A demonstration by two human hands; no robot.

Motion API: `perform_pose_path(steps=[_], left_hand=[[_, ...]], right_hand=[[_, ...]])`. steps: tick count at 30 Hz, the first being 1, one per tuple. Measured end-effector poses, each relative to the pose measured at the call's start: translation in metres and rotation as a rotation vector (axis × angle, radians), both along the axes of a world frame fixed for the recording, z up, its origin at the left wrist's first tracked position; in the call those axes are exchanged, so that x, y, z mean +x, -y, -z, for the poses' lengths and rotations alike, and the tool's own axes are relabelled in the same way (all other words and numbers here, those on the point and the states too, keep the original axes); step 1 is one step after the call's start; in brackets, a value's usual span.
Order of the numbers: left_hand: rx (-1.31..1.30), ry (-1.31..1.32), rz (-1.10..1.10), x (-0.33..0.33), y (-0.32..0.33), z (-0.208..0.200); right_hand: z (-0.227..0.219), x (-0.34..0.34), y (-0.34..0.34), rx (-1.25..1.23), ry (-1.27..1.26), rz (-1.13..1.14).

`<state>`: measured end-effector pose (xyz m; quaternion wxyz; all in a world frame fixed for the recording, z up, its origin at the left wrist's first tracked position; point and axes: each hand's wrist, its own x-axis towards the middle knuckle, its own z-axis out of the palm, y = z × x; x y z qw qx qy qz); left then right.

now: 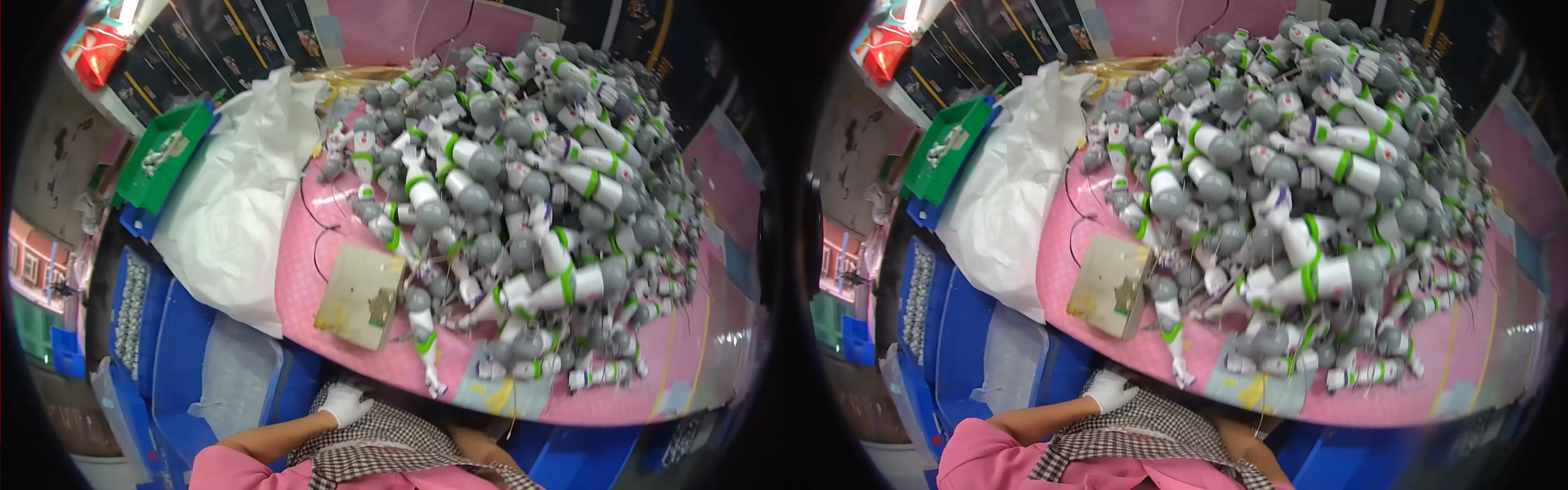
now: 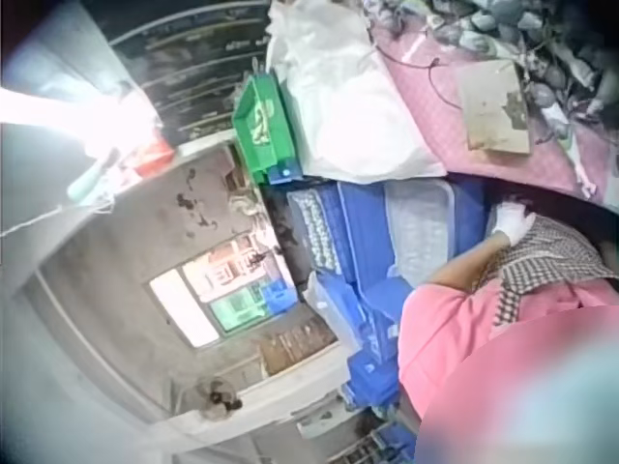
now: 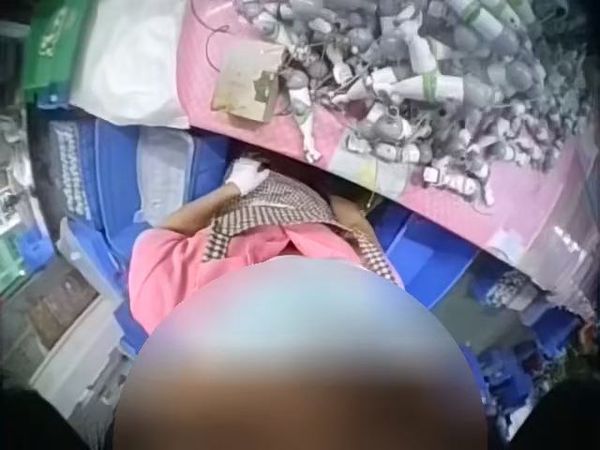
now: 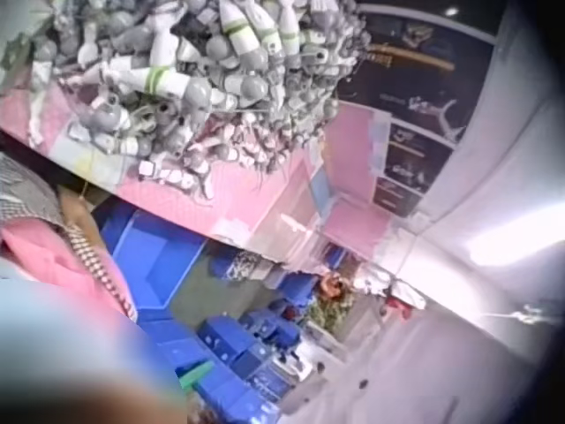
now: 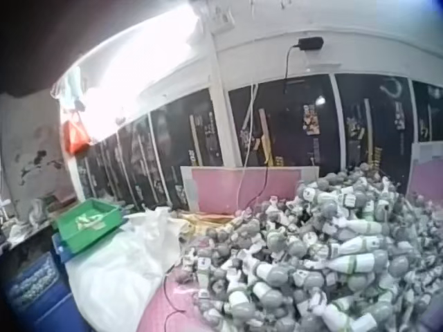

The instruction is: Assembling components of small robot-like toy figures on a factory line.

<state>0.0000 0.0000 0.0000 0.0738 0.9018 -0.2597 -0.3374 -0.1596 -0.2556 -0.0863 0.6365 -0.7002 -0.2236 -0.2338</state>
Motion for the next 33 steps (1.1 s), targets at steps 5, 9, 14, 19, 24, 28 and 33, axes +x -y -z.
perform_pose_path(steps=[5, 9, 14, 19, 24, 28, 33], left_hand=[[-0.23, -0.187, 0.247, -0.002, 0.003, -0.005], [-0.359, -0.386, 0.462, -0.011, -0.01, -0.079], [-0.726, -0.402, 0.219, 0.017, -0.022, -0.153], [-1.055, -0.406, -0.425, 0.054, -0.043, -0.159], [-1.195, -0.413, -0.477, 0.072, -0.053, -0.138], [-1.255, -0.463, -0.564, 0.07, -0.069, -0.118], [-1.274, -0.494, -0.638, 0.068, -0.073, -0.11]], right_hand=[[0.025, 0.043, -0.028, -0.499, -0.504, 0.246], [-0.048, -0.001, -0.035, -0.37, -1.095, 0.616], [-0.195, 0.012, -0.065, -0.065, -0.663, 0.743], [-0.24, 0.105, -0.047, -0.609, -0.203, 0.979], [-0.221, 0.153, -0.031, -0.669, -0.487, 0.964], [-0.261, 0.138, -0.043, -0.688, -0.465, 0.864], [-0.319, 0.168, -0.033, -0.879, -0.195, 0.853]])
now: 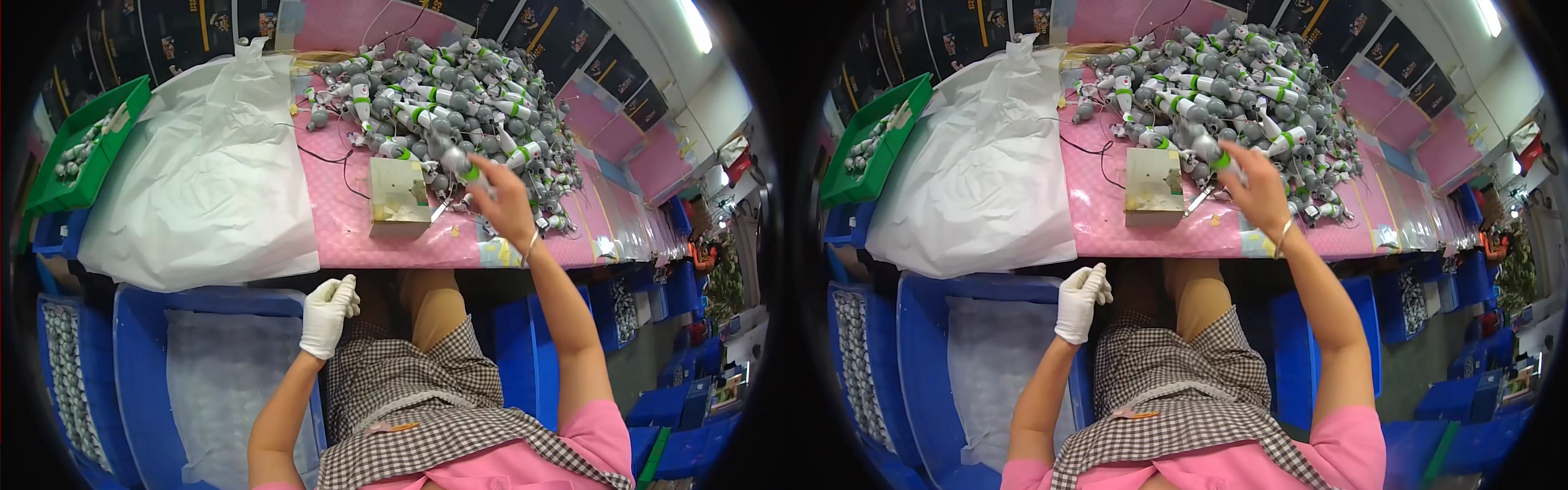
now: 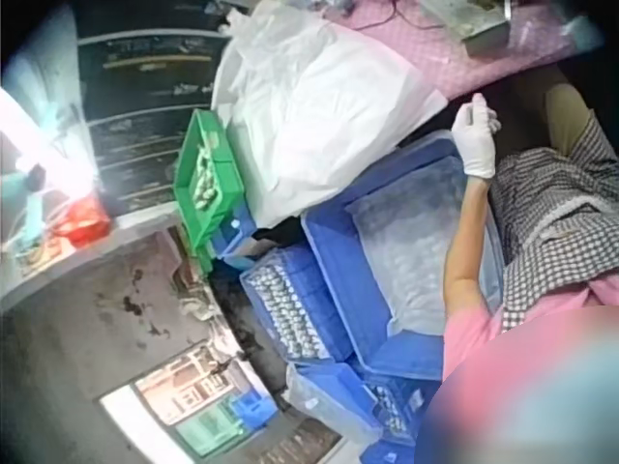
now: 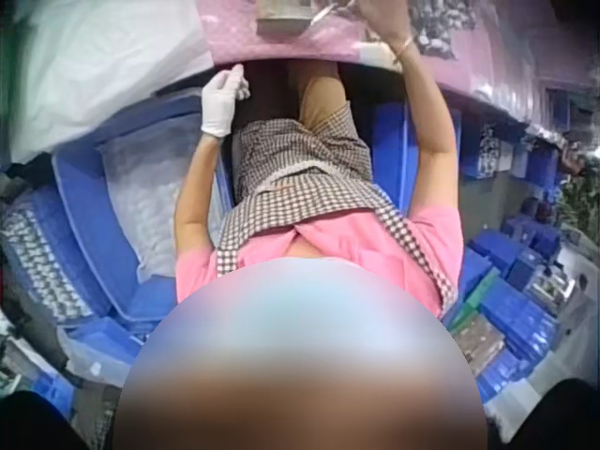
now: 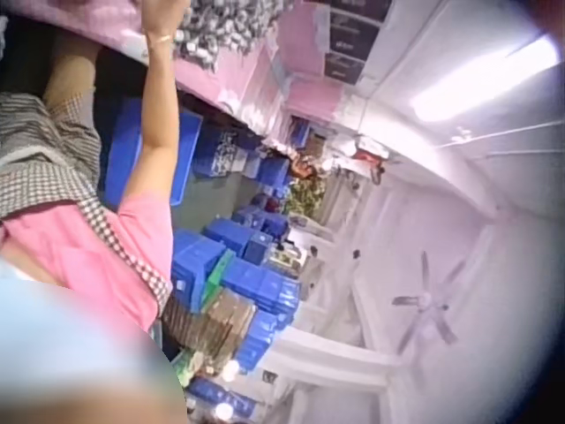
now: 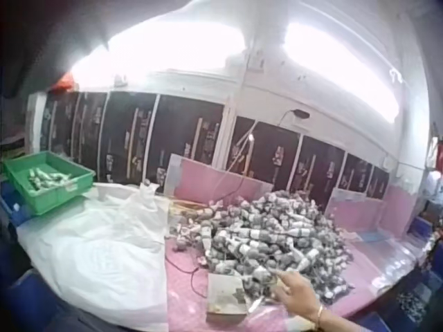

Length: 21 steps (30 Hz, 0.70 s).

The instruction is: Assembling components of small robot-like toy figures on a factory line.

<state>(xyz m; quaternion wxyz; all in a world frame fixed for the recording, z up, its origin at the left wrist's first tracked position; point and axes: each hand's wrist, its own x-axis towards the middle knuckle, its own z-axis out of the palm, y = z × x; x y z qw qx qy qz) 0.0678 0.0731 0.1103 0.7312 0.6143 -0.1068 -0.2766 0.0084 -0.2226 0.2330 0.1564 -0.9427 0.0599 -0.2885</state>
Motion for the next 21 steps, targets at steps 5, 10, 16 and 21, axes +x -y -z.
perform_pose_path(steps=[5, 10, 16, 21], left_hand=[[0.025, -0.004, -0.004, -0.007, 0.0, -0.01], [0.117, 0.08, 0.008, -0.002, 0.014, -0.028], [-0.014, 0.276, -0.072, 0.023, 0.048, -0.064], [-0.054, 0.532, -0.173, 0.065, 0.135, -0.099]], right_hand=[[-0.037, 0.106, 0.048, -0.189, 0.132, 0.115], [-0.053, 0.185, 0.092, 0.053, 0.256, -0.05], [-0.041, 0.144, 0.114, -0.275, -0.406, -0.05], [-0.024, 0.125, 0.094, -0.396, -0.357, 0.115]])
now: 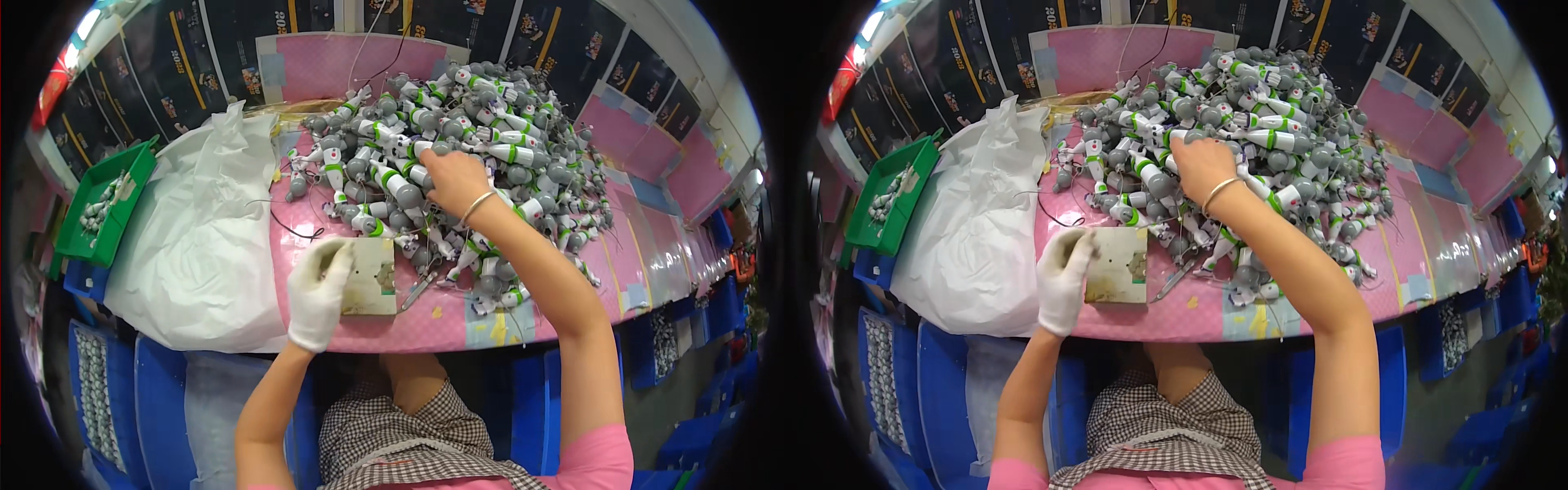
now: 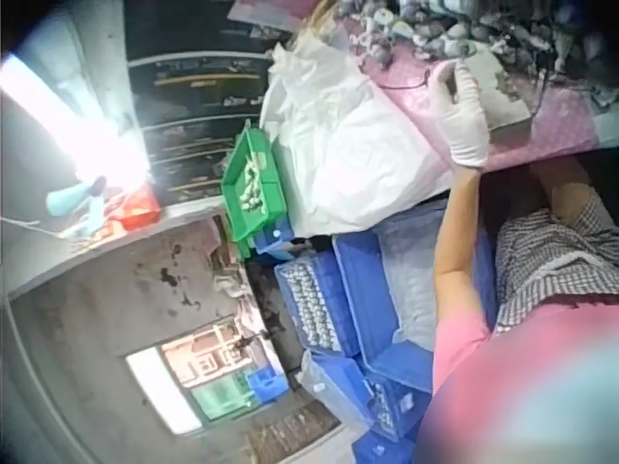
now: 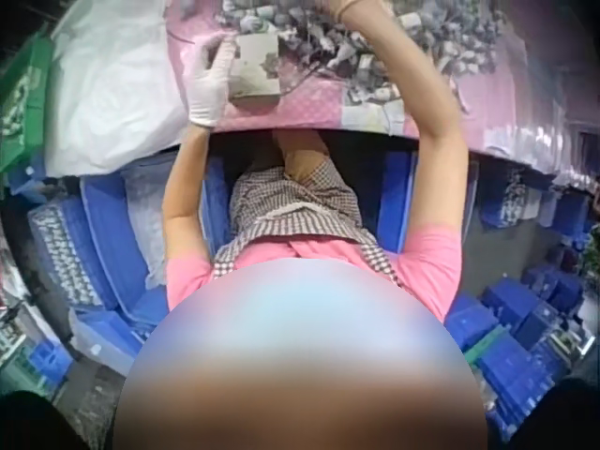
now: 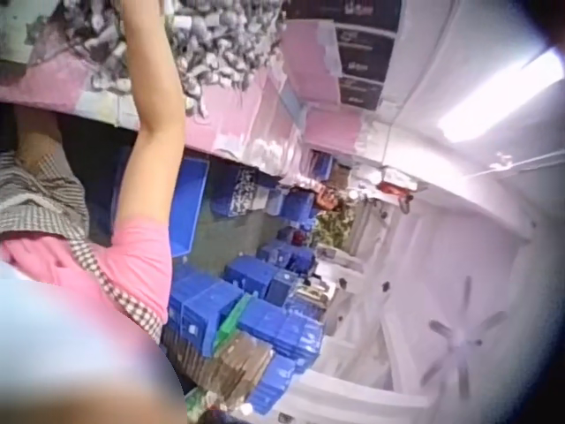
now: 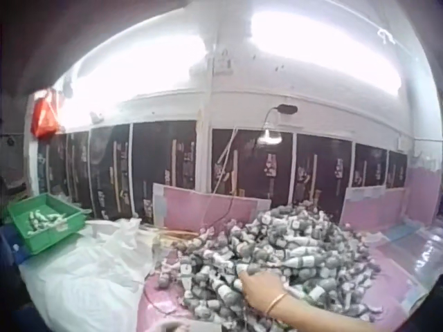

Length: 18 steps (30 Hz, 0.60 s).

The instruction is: Assembling components of small robot-like toy figures on a factory line.

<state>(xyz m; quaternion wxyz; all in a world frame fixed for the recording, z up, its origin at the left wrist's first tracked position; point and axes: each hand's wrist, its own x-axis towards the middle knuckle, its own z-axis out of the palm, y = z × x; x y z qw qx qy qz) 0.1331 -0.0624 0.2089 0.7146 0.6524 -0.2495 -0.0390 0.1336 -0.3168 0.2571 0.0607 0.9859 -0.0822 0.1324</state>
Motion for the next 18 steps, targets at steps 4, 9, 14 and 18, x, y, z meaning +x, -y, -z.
perform_pose_path(steps=[4, 9, 14, 18], left_hand=[[-0.021, 0.237, -0.026, 0.033, 0.07, -0.011], [0.146, 0.917, -0.294, 0.076, 0.136, -0.044], [-0.061, 0.664, 0.039, 0.079, 0.177, -0.06], [-0.266, 0.26, -0.044, 0.072, 0.136, -0.078]], right_hand=[[0.006, 0.012, 0.025, 0.129, 0.015, -0.066], [-0.054, 0.014, 0.038, 0.377, 0.339, -0.09], [-0.074, -0.029, 0.004, 0.611, 0.387, -0.162], [-0.056, -0.103, -0.021, 0.714, 0.908, -0.408]])
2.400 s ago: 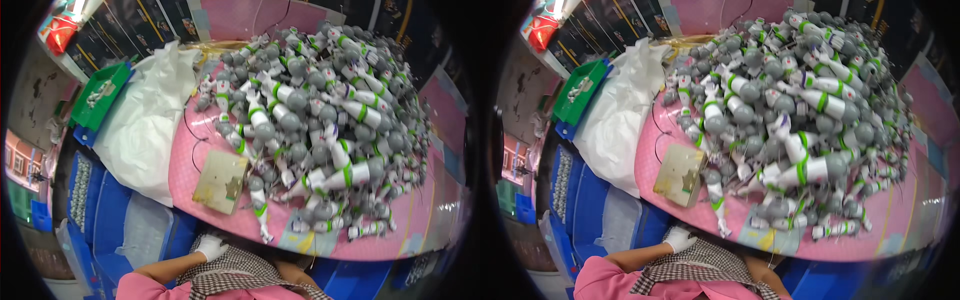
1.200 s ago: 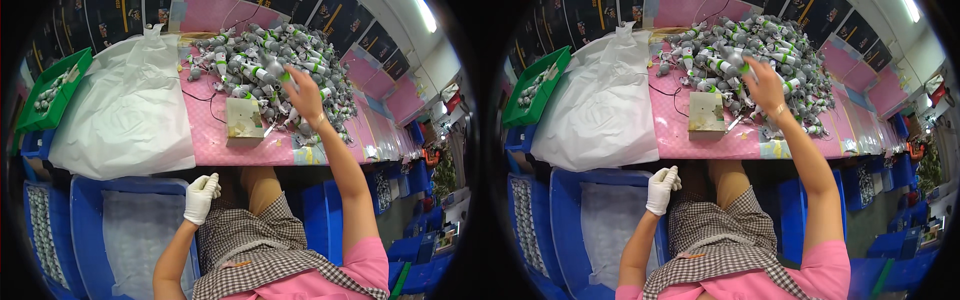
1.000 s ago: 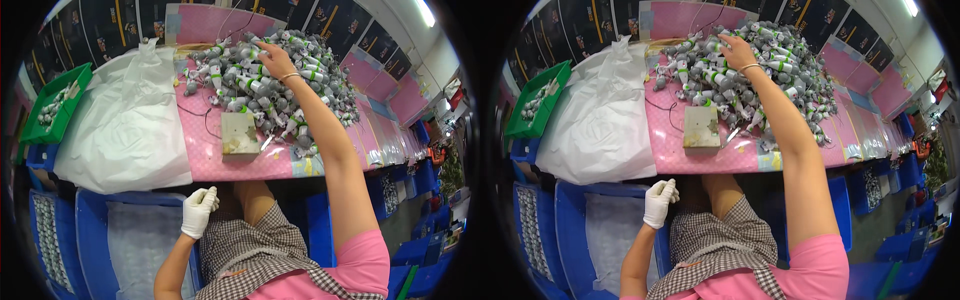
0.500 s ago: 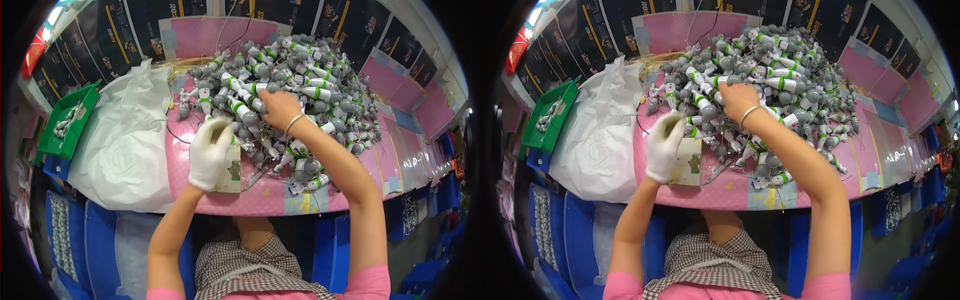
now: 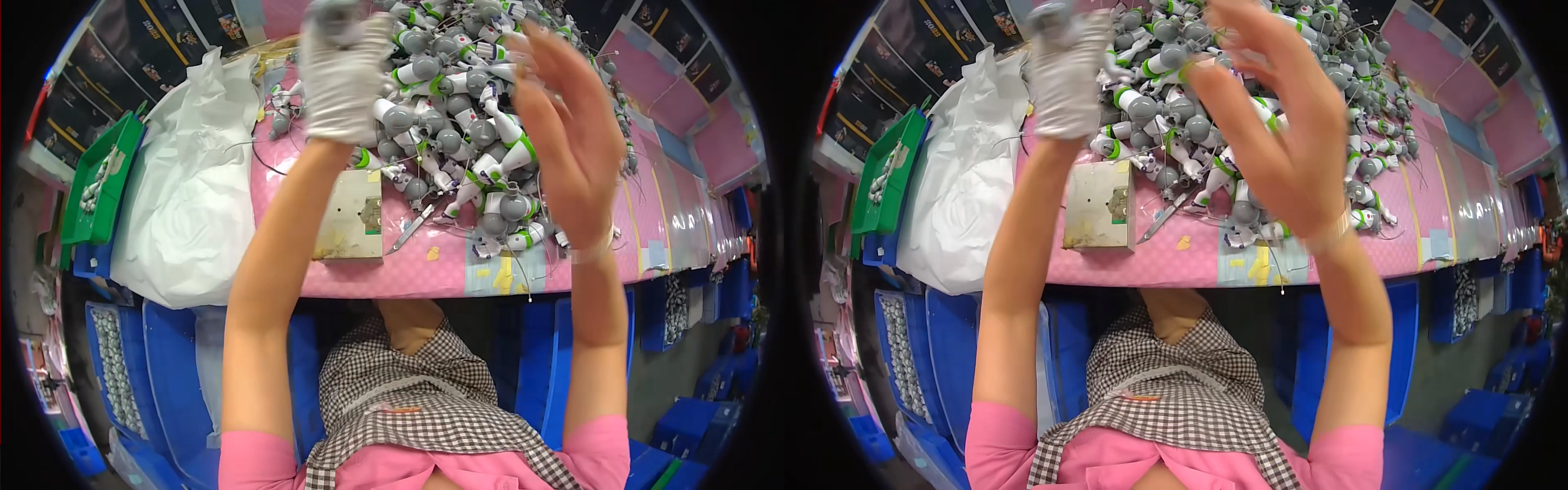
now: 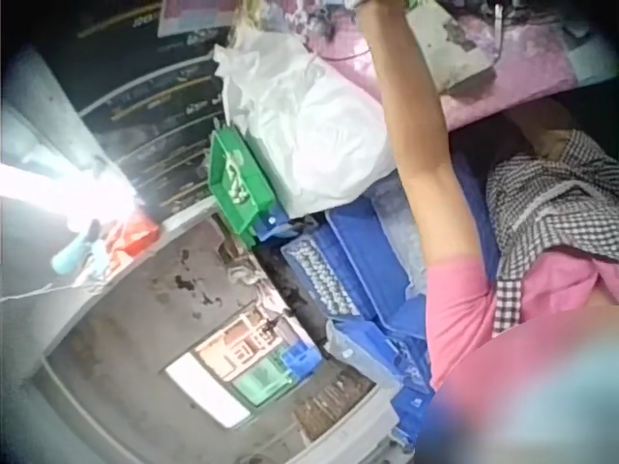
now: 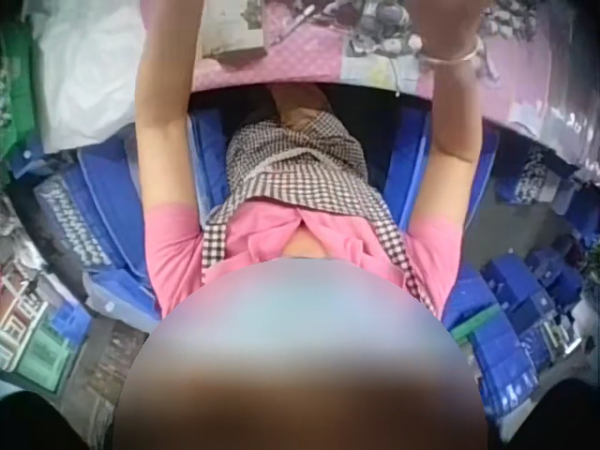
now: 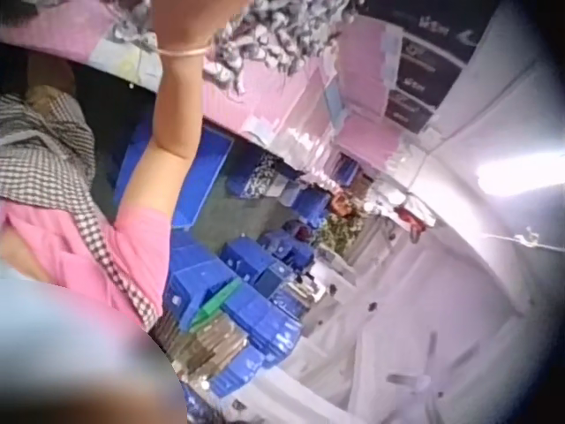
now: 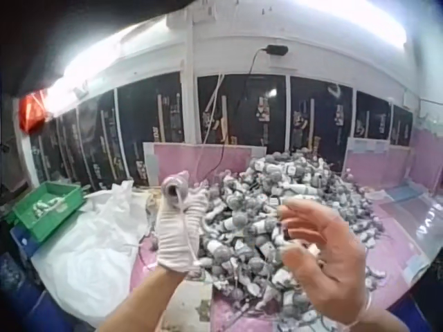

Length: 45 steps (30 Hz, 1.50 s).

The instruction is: Assembling components of small robot-like toy figures on a factory line.

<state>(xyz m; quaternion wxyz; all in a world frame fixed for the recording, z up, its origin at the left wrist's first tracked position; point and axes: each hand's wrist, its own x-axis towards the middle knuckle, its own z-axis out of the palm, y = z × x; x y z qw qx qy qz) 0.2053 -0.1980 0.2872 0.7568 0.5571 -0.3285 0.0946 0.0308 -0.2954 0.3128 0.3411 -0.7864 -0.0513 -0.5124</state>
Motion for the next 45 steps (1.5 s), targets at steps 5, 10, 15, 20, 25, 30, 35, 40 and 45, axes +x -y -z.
perform_pose_path(steps=[5, 10, 15, 20, 25, 30, 35, 40, 45], left_hand=[[-0.181, -0.578, 0.386, -0.032, -0.083, 0.009], [0.256, -0.968, 0.646, -0.107, -0.126, 0.06], [0.416, -0.422, 0.252, -0.165, -0.063, 0.125], [0.803, 0.233, -0.053, -0.132, 0.0, 0.094], [0.96, 0.422, -0.008, -0.094, 0.043, 0.09], [1.044, 0.518, 0.048, -0.064, 0.068, 0.069], [1.007, 0.504, -0.006, -0.049, 0.101, 0.069], [1.083, 0.395, 0.111, -0.017, 0.131, 0.046], [0.994, 0.332, 0.189, -0.016, 0.128, 0.063]], right_hand=[[0.101, -0.075, -0.011, -0.289, -0.426, 0.078], [0.133, -0.087, -0.011, -0.653, -0.665, 0.477], [0.134, -0.102, -0.006, -0.527, -0.621, 0.425], [0.151, -0.101, 0.037, -0.49, -0.696, 0.396], [0.152, -0.073, 0.073, -0.586, -0.508, 0.32], [0.141, -0.058, 0.096, -0.621, -0.391, 0.381], [0.142, -0.033, 0.124, -0.715, -0.413, 0.542], [0.122, -0.013, 0.142, -0.633, -0.376, 0.433], [0.13, -0.017, 0.135, -0.627, -0.507, 0.464]])
